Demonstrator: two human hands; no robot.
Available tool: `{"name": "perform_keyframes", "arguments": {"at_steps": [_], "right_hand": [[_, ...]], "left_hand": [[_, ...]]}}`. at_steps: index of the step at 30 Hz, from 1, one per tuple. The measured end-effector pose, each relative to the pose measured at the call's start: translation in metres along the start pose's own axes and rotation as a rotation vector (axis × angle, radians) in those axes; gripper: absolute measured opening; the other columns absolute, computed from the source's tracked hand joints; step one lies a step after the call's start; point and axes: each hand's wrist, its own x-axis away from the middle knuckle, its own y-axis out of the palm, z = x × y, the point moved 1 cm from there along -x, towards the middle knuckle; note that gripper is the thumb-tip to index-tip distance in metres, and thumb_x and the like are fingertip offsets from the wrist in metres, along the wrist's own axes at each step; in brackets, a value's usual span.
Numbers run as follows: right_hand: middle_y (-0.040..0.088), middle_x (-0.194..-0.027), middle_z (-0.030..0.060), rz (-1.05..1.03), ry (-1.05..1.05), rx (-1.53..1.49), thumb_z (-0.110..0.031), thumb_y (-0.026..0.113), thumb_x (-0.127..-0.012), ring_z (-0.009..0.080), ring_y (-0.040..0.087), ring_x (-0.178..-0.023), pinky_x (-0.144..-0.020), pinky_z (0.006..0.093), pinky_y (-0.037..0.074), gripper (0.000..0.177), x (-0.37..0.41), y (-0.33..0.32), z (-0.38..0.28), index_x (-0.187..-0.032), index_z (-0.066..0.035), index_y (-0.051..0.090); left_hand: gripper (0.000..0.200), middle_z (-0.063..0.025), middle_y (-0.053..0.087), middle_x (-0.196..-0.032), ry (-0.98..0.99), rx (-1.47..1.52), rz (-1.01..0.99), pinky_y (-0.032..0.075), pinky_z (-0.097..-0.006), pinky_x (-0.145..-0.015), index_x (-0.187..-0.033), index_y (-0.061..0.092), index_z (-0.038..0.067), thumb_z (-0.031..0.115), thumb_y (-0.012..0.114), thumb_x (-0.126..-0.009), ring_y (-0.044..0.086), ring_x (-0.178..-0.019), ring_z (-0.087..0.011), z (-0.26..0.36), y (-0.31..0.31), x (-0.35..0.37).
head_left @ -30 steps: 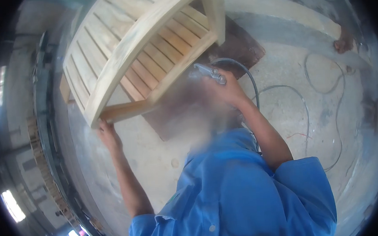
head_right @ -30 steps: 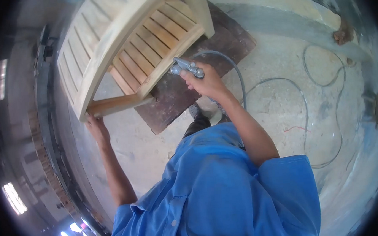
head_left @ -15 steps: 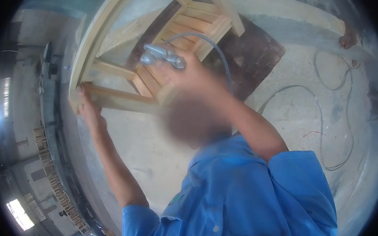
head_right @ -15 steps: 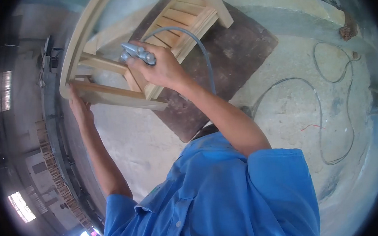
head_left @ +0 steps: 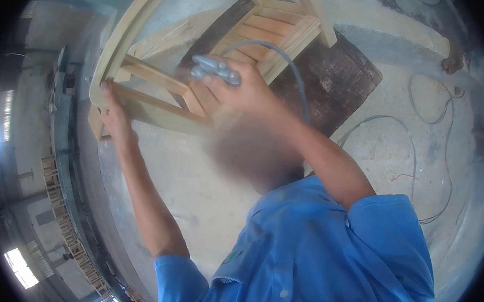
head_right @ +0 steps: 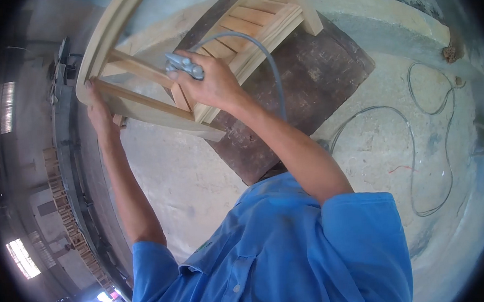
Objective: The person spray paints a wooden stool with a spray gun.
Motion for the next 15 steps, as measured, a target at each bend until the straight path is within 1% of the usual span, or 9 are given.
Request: {"name": "perform_keyframes", "arguments": {"at_steps": [1,3,4,6,7,9,11,14,15], "right_hand": [[0.074,-0.102,0.0157,-0.025,0.049,0.012,-0.035,0.071,-0.088,0.0246,0.072,-0.091,-0.081,0.0338,0.054,0.047,0.005,-0.005,0.005,-0.126,-0.008,0.066],[0.073,-0.101,0.0161,-0.069,0.144,0.037,-0.035,0.071,-0.087,0.0260,0.072,-0.090,-0.080,0.0345,0.054,0.047,0.015,-0.015,0.011,-0.125,-0.008,0.066],[0.073,-0.101,0.0165,-0.078,0.163,0.096,-0.034,0.071,-0.087,0.0267,0.072,-0.091,-0.080,0.0345,0.054,0.047,0.017,-0.018,0.013,-0.125,-0.007,0.066],[0.073,-0.101,0.0174,-0.093,0.194,0.202,-0.034,0.071,-0.087,0.0280,0.072,-0.091,-0.080,0.0347,0.054,0.047,0.018,-0.018,0.014,-0.125,-0.007,0.066],[0.073,-0.101,0.0177,-0.090,0.203,0.203,-0.034,0.071,-0.087,0.0284,0.072,-0.091,-0.080,0.0348,0.054,0.048,0.016,-0.015,0.014,-0.126,-0.006,0.065],[0.072,-0.103,0.0184,-0.083,0.209,0.206,-0.033,0.071,-0.087,0.0294,0.071,-0.091,-0.080,0.0350,0.054,0.049,0.005,-0.006,0.011,-0.126,-0.005,0.065],[0.072,-0.105,0.0193,-0.049,0.107,0.128,-0.033,0.072,-0.087,0.0289,0.071,-0.093,-0.081,0.0352,0.054,0.050,-0.016,0.010,0.002,-0.126,-0.004,0.064],[0.071,-0.107,0.0207,-0.045,-0.012,0.020,-0.032,0.073,-0.086,0.0280,0.071,-0.095,-0.083,0.0352,0.054,0.052,-0.045,0.032,-0.034,-0.127,-0.002,0.063],[0.071,-0.108,0.0211,-0.050,-0.049,-0.008,-0.032,0.073,-0.086,0.0276,0.071,-0.096,-0.083,0.0351,0.053,0.052,-0.052,0.037,-0.046,-0.127,-0.001,0.063]], "left_hand": [[0.091,-0.0188,0.057,-0.131,0.013,-0.019,0.005,0.045,-0.0389,-0.098,-0.137,0.051,-0.008,0.070,0.054,-0.090,0.057,-0.117,-0.0260,-0.003,0.001,-0.005],[0.089,-0.0187,0.060,-0.126,0.003,-0.024,0.014,0.045,-0.0378,-0.097,-0.135,0.053,-0.008,0.069,0.053,-0.091,0.059,-0.113,-0.0258,-0.006,0.002,-0.015],[0.088,-0.0187,0.062,-0.123,0.002,-0.027,0.018,0.045,-0.0372,-0.097,-0.134,0.054,-0.009,0.069,0.053,-0.091,0.060,-0.111,-0.0257,-0.007,0.003,-0.020],[0.085,-0.0186,0.057,-0.133,-0.045,-0.057,-0.010,0.040,-0.0363,-0.102,-0.137,0.053,-0.006,0.066,0.055,-0.092,0.054,-0.120,-0.0268,-0.005,0.003,-0.023],[0.083,-0.0185,0.054,-0.138,-0.062,-0.074,-0.021,0.038,-0.0358,-0.105,-0.138,0.052,-0.005,0.064,0.056,-0.092,0.051,-0.125,-0.0274,-0.001,0.001,-0.025],[0.082,-0.0185,0.055,-0.137,-0.027,-0.055,-0.015,0.038,-0.0357,-0.105,-0.137,0.054,-0.004,0.064,0.055,-0.092,0.051,-0.125,-0.0272,0.008,0.004,-0.023],[0.079,-0.0176,0.057,-0.135,0.035,0.009,-0.030,0.038,-0.0346,-0.105,-0.137,0.054,-0.005,0.062,0.055,-0.094,0.052,-0.124,-0.0259,0.008,0.005,-0.028],[0.076,-0.0159,0.059,-0.133,0.017,-0.004,-0.013,0.038,-0.0328,-0.104,-0.136,0.054,-0.005,0.059,0.055,-0.096,0.053,-0.122,-0.0241,0.011,0.007,-0.033],[0.069,-0.0141,0.061,-0.131,0.070,0.044,-0.015,0.039,-0.0320,-0.103,-0.134,0.056,-0.004,0.054,0.056,-0.097,0.055,-0.119,-0.0234,0.007,0.008,-0.038]]}}
